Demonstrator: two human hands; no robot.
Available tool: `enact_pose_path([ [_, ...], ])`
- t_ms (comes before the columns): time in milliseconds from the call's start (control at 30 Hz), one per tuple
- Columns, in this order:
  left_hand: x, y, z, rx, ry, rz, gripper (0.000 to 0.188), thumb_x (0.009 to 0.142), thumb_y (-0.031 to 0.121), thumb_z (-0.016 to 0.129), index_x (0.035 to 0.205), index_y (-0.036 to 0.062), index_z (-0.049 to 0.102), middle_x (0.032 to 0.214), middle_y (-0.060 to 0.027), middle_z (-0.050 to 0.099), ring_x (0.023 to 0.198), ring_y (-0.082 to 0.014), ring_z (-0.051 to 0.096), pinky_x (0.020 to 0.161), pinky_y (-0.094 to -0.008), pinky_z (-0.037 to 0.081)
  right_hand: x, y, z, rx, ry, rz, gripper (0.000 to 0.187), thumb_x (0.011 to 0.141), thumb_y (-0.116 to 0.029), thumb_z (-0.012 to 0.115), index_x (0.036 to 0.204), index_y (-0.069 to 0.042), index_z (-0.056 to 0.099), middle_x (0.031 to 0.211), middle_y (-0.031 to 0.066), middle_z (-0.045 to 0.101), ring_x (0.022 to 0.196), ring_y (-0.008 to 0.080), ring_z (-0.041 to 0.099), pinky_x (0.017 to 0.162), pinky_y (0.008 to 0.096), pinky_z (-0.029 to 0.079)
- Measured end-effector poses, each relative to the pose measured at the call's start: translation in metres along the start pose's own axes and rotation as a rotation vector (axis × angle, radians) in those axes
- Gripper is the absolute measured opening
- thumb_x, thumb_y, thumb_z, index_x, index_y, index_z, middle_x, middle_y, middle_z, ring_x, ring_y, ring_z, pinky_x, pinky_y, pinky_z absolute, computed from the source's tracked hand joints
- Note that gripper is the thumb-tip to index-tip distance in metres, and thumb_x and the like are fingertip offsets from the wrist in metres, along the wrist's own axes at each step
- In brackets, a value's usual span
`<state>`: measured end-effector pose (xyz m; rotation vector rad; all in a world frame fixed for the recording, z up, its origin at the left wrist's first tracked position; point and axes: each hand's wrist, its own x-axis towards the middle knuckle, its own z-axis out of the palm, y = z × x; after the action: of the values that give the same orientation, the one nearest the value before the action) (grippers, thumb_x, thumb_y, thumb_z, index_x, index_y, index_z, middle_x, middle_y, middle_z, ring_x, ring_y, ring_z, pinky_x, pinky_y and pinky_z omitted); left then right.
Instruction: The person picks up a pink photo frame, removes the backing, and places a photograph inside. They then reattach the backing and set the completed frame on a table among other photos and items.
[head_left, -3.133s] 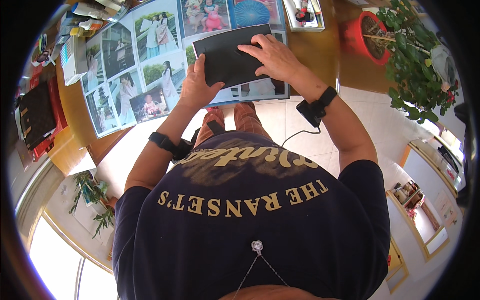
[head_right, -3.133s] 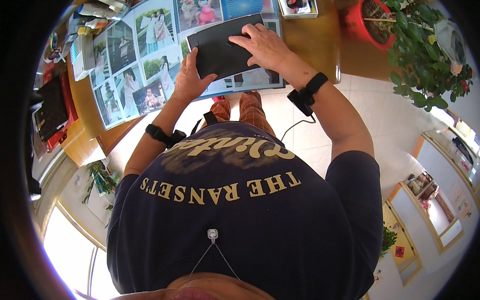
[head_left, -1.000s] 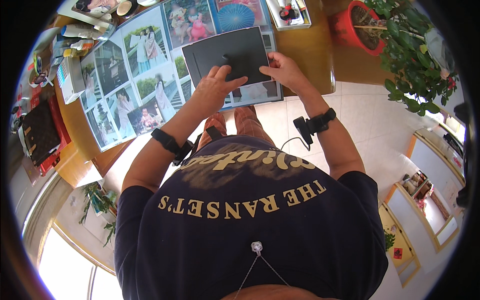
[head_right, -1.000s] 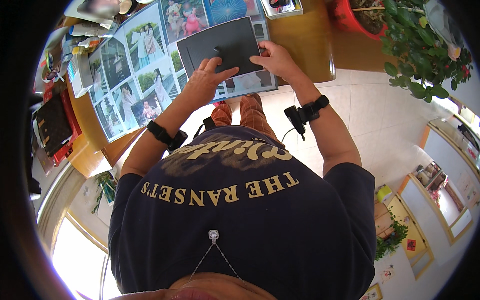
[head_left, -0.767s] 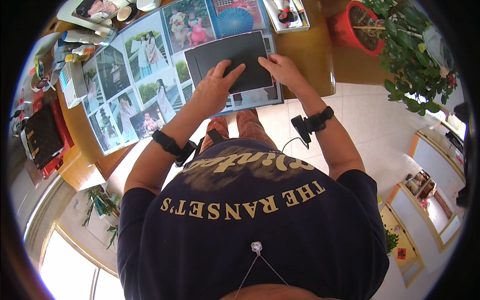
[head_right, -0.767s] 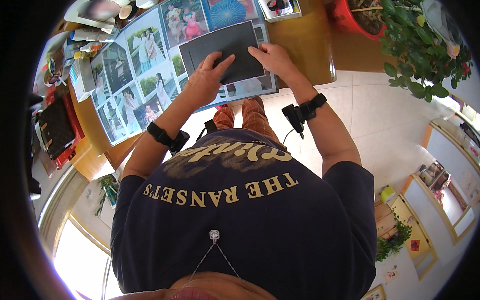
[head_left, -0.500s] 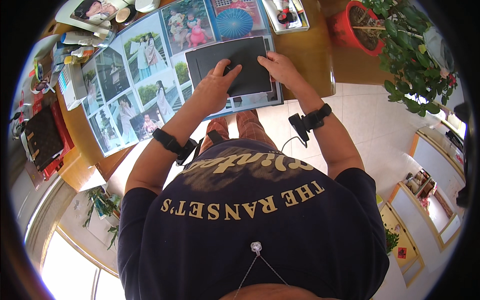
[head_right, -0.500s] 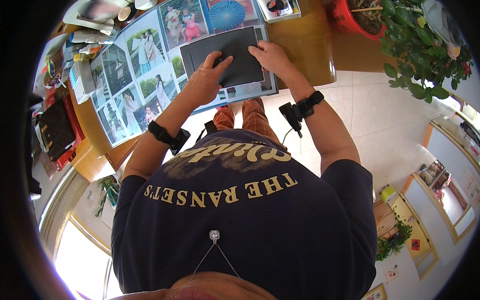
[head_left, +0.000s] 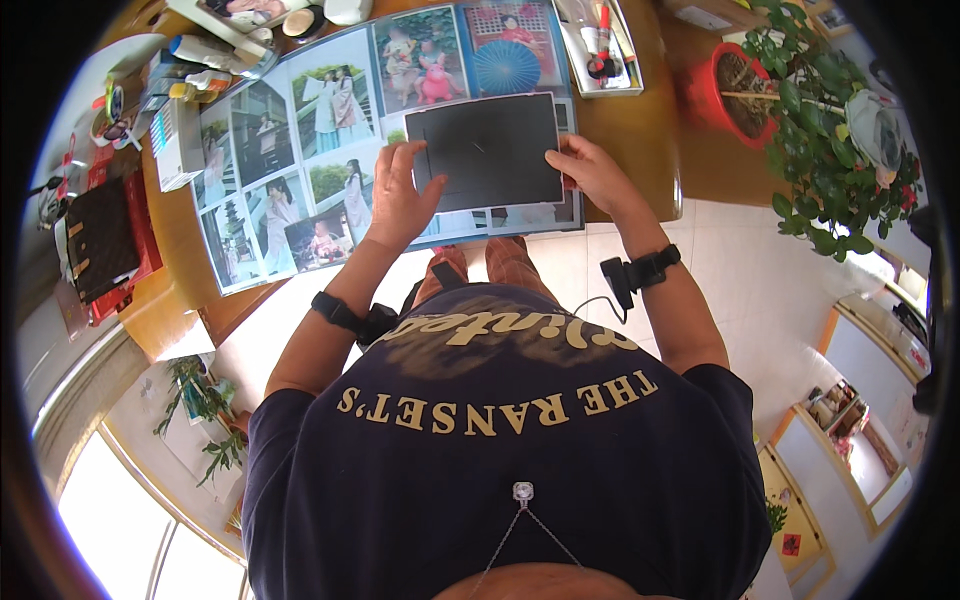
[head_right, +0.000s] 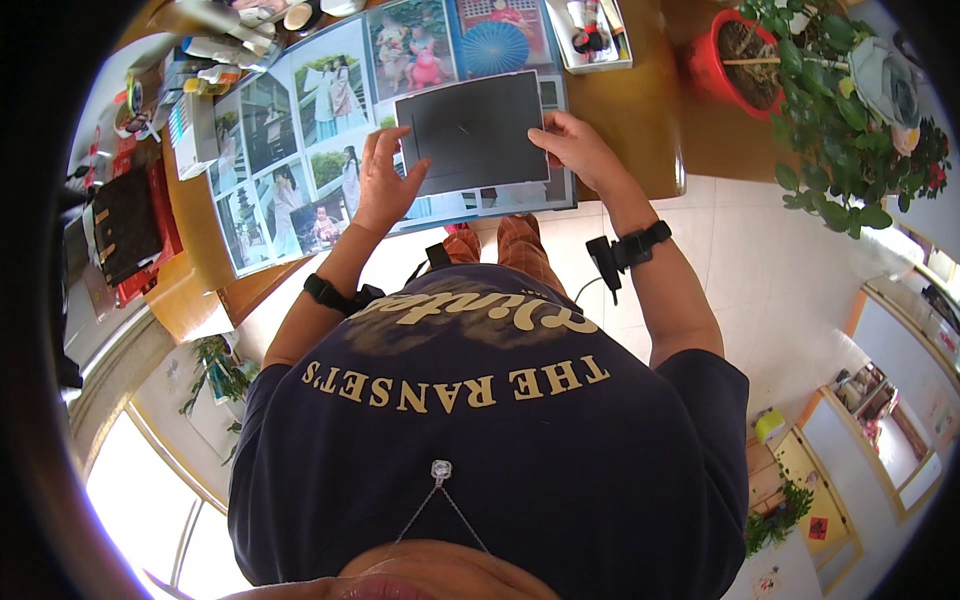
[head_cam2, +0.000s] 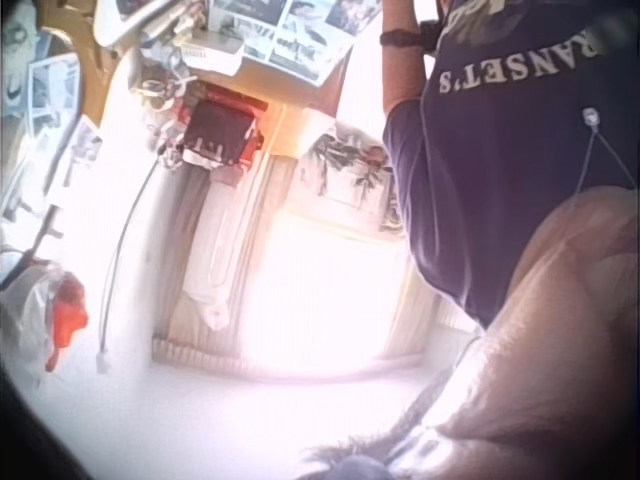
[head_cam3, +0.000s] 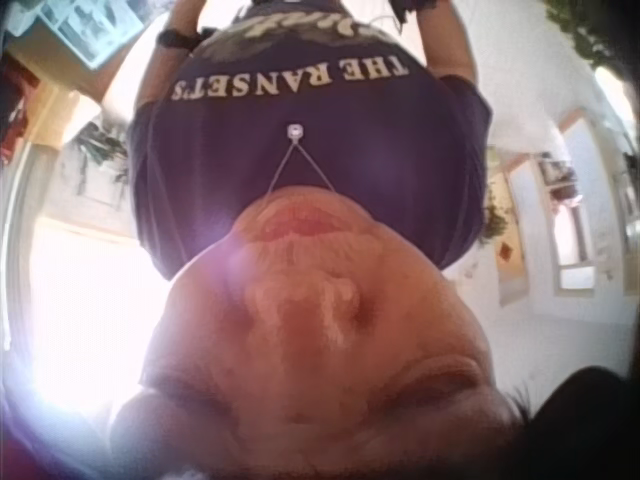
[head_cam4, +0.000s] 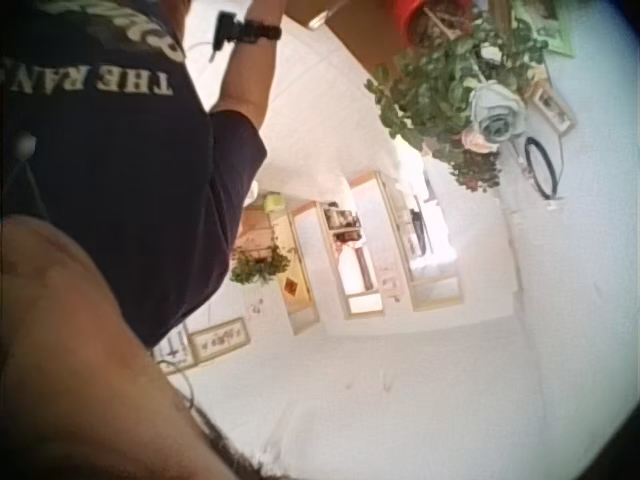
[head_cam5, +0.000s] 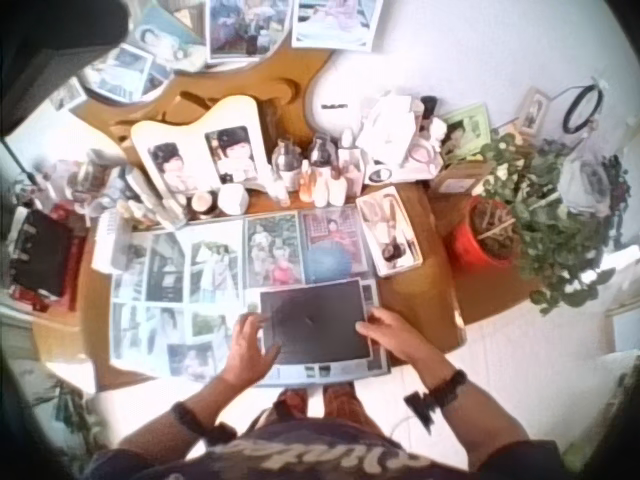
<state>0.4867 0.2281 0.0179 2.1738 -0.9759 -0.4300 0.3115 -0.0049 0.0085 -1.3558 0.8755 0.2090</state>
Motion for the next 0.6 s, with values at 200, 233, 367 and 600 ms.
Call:
enact_pose_path([
  [200, -0.032, 0.006, -0.01, 0.141, -0.165, 0.291, 0.078, 0.065, 0.03, 0.082, 0.131, 0.0077, 0.047, 0.123, -0.0144, 0.049, 0.112, -0.0346, 0.047, 0.096, -0.0454, 0.04, -0.016, -0.013, 0.007, 0.076, -0.079, 0.019, 0.02, 0.092, -0.026, 0.06, 0.109, -0.015, 0.058, 0.086, -0.0082, 0.053, 0.077, 0.0023, 0.049, 0.07, 0.0193, 0.043],
  [233, -0.035, 0.004, -0.008, 0.14, -0.164, 0.284, 0.078, 0.065, 0.03, 0.082, 0.131, 0.0077, 0.046, 0.123, -0.0141, 0.048, 0.112, -0.0346, 0.047, 0.096, -0.0455, 0.04, -0.018, -0.015, 0.009, 0.086, -0.091, 0.009, 0.021, 0.092, -0.027, 0.06, 0.11, -0.015, 0.058, 0.087, -0.0086, 0.053, 0.079, 0.0021, 0.049, 0.071, 0.0195, 0.043],
  [367, -0.027, -0.02, 0.003, 0.048, 0.118, 0.19, 0.073, 0.069, 0.026, 0.08, 0.129, 0.0037, 0.045, 0.121, -0.0173, 0.048, 0.111, -0.036, 0.045, 0.096, -0.0463, 0.038, -0.022, -0.014, 0.015, 0.085, -0.052, 0.021, 0.028, 0.09, -0.03, 0.063, 0.113, -0.014, 0.059, 0.089, -0.0061, 0.057, 0.08, 0.004, 0.051, 0.072, 0.021, 0.044],
  [600, 0.004, -0.061, 0.004, -0.691, -0.029, -0.504, 0.043, 0.089, 0.02, 0.064, 0.12, -0.0052, 0.051, 0.103, -0.0106, 0.062, 0.087, -0.0154, 0.06, 0.076, -0.0271, 0.049, -0.025, 0.0, 0.02, 0.155, -0.07, -0.006, 0.031, 0.092, -0.026, 0.061, 0.121, -0.016, 0.056, 0.096, -0.0049, 0.059, 0.084, 0.0047, 0.053, 0.075, 0.0226, 0.045],
])
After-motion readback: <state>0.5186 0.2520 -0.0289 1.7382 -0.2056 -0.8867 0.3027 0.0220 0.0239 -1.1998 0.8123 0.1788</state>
